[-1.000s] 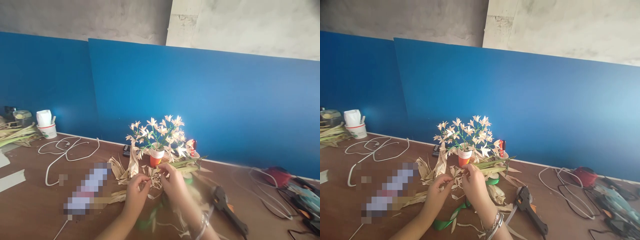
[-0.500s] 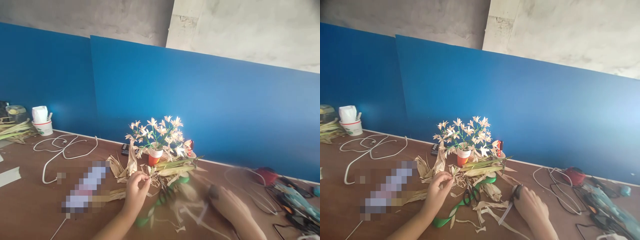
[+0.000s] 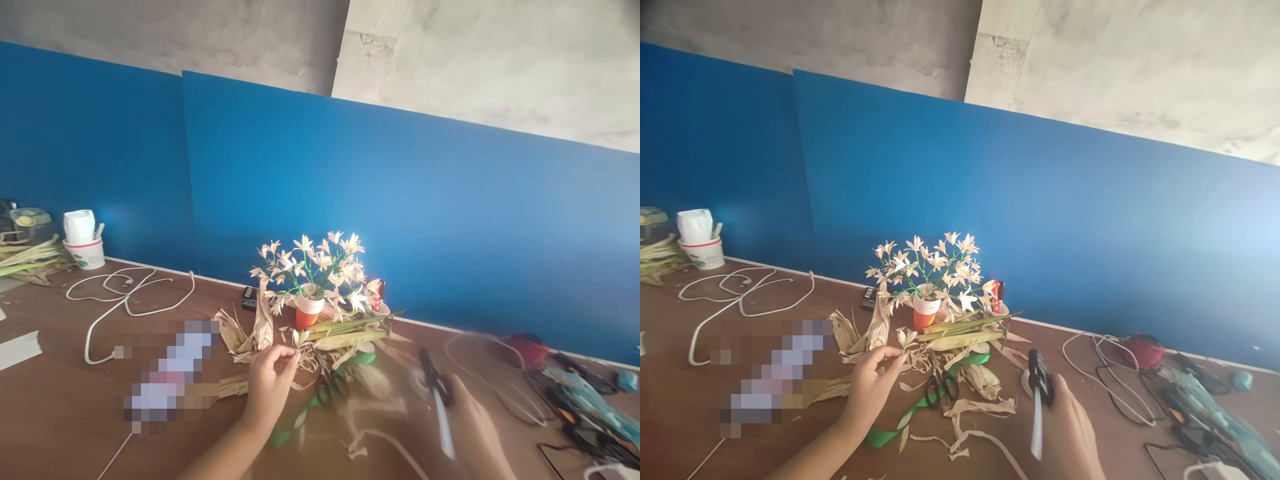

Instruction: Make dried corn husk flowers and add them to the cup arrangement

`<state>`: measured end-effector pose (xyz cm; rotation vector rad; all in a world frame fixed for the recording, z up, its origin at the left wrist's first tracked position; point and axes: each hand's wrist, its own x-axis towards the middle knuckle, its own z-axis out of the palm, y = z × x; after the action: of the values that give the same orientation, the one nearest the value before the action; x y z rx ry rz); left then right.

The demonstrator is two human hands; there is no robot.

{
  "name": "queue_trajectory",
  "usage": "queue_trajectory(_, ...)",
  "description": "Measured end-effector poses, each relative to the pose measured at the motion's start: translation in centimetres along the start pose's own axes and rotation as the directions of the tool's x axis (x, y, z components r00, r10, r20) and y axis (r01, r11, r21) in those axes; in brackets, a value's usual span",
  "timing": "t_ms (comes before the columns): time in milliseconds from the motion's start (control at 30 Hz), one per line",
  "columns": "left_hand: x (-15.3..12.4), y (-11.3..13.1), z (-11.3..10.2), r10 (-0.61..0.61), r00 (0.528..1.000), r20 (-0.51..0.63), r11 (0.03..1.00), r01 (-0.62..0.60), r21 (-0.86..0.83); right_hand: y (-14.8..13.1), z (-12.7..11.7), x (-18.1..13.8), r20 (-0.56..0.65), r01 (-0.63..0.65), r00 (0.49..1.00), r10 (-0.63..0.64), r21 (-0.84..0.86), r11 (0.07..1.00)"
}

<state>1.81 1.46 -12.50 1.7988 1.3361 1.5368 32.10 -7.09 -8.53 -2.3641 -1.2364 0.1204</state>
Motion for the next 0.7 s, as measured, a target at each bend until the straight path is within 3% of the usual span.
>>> queue_trajectory(33, -0.1, 0.0, 0.0, 0.022, 1.000, -0.009, 1.000, -0.022, 0.017, -0.7, 0.1, -0.5, -0.039, 0.078, 0.997, -0.073, 0.147, 0.986)
queue_trajectory(100, -0.2, 0.2, 0.1, 0.084, 0.996, -0.030, 0.995, -0.082, 0.054, -3.0, 0.6, -1.8, -0.150, 0.283, 0.959, -0.242, 0.405, 0.870)
queue_trajectory(167, -0.4, 0.4, 0.1, 0.162, 0.986, -0.039, 0.984, -0.158, 0.086, -6.0, 1.4, -3.2, -0.192, 0.401, 0.914, -0.357, 0.562, 0.724)
queue_trajectory(200, -0.5, 0.6, 0.1, 0.200, 0.979, -0.033, 0.976, -0.196, 0.098, -7.7, 1.8, -3.9, -0.178, 0.418, 0.902, -0.394, 0.586, 0.694)
queue_trajectory(300, -0.6, 1.1, -0.1, 0.285, 0.959, 0.006, 0.952, -0.283, 0.117, -12.0, 2.5, -4.9, -0.159, 0.446, 0.873, -0.462, 0.643, 0.622)
queue_trajectory(400, -0.8, 1.4, -0.3, 0.331, 0.943, 0.023, 0.934, -0.331, 0.138, -14.5, 2.8, -4.9, -0.082, 0.398, 0.869, -0.488, 0.703, 0.589)
queue_trajectory(533, -0.9, 1.3, -0.2, 0.349, 0.937, 0.028, 0.925, -0.349, 0.148, -15.2, 3.2, -4.1, 0.002, 0.376, 0.840, -0.543, 0.720, 0.584)
queue_trajectory(700, -0.8, 1.1, 0.1, 0.317, 0.947, 0.041, 0.935, -0.320, 0.155, -15.1, 3.8, -3.6, 0.061, 0.329, 0.845, -0.532, 0.724, 0.606)
